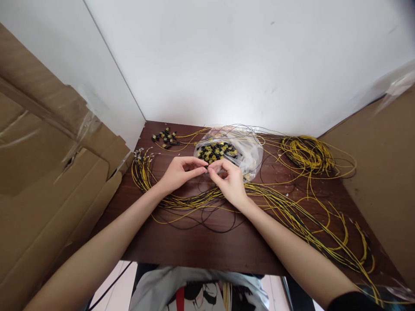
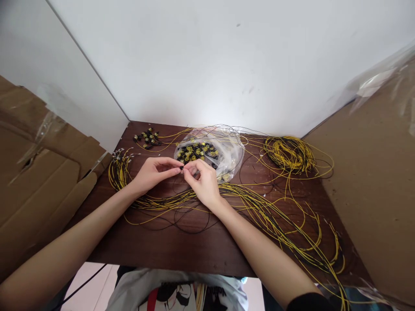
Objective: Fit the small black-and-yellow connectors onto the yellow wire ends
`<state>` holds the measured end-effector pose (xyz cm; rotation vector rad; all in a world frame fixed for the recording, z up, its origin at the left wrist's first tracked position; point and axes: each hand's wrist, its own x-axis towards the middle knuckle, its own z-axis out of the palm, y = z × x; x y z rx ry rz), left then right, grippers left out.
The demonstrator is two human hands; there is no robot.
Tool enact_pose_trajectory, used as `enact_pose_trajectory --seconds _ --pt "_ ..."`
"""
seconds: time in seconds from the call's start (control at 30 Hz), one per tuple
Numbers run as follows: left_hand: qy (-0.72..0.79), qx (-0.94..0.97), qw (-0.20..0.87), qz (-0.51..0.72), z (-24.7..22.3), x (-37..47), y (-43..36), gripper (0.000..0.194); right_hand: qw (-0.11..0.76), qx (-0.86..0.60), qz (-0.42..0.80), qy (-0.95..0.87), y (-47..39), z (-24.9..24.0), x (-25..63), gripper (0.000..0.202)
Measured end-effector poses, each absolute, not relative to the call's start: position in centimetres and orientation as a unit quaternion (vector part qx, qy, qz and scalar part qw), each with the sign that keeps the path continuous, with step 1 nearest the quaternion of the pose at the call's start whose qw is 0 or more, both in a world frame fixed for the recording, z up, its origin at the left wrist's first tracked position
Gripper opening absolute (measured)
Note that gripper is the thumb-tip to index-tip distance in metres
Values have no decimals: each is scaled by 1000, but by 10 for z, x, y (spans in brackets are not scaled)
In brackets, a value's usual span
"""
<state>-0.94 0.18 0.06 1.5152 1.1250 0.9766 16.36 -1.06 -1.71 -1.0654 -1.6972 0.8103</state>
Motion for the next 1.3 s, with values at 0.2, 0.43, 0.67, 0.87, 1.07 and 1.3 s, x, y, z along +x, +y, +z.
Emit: enact_pose_trajectory --seconds 0.2,0.43,0.67,0.87,1.07,1.3 --pt "456 625 495 396 -1 -10 2 26 474 -427 308 -706 -11 -16 164 8" --pt "463 609 505 399 1 -10 2 24 476 -403 299 -722 -11 -16 165 7" --pt "454 606 516 401 1 -11 2 21 479 -391 296 -728 -10 -17 166 7" --pt "458 603 516 401 2 -11 2 22 481 -394 309 -719 -11 -15 166 10" --pt "452 597 529 399 1 -12 2 25 484 -397 317 -713 -12 -13 164 11" --pt "449 593 532 405 2 -11 2 25 486 -399 305 -715 -11 -14 164 10"
